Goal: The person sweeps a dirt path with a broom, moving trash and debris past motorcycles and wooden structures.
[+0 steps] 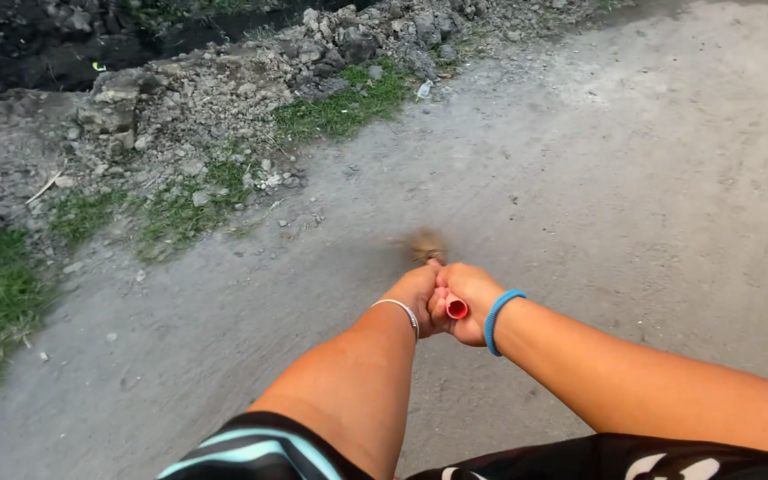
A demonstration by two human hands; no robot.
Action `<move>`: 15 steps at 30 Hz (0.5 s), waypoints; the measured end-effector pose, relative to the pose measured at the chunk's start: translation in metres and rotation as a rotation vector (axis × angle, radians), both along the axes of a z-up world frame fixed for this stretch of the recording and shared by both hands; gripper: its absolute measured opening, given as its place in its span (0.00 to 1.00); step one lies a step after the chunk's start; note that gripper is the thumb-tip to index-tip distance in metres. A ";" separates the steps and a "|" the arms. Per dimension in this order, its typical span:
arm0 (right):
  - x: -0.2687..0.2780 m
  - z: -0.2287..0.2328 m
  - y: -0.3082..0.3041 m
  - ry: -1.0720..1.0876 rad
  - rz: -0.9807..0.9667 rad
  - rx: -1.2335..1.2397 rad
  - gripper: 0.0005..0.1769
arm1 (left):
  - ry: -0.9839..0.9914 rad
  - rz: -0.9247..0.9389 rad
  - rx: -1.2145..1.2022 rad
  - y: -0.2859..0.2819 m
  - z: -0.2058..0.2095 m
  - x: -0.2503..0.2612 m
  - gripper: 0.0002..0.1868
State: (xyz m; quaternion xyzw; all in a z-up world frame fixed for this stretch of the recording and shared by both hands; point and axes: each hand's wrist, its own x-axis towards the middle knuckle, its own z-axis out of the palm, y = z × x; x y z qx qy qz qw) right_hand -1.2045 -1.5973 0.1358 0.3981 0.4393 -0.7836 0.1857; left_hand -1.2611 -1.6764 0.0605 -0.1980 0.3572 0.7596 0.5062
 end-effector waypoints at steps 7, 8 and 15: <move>-0.025 -0.003 -0.038 0.050 0.152 0.042 0.05 | 0.158 -0.040 -0.099 -0.040 -0.025 -0.029 0.12; -0.037 -0.010 -0.042 0.035 0.200 -0.053 0.05 | 0.162 0.109 -0.099 -0.049 -0.024 -0.035 0.10; -0.117 -0.039 -0.111 -0.111 0.455 -0.431 0.09 | -0.033 0.507 -0.501 -0.154 0.036 -0.062 0.05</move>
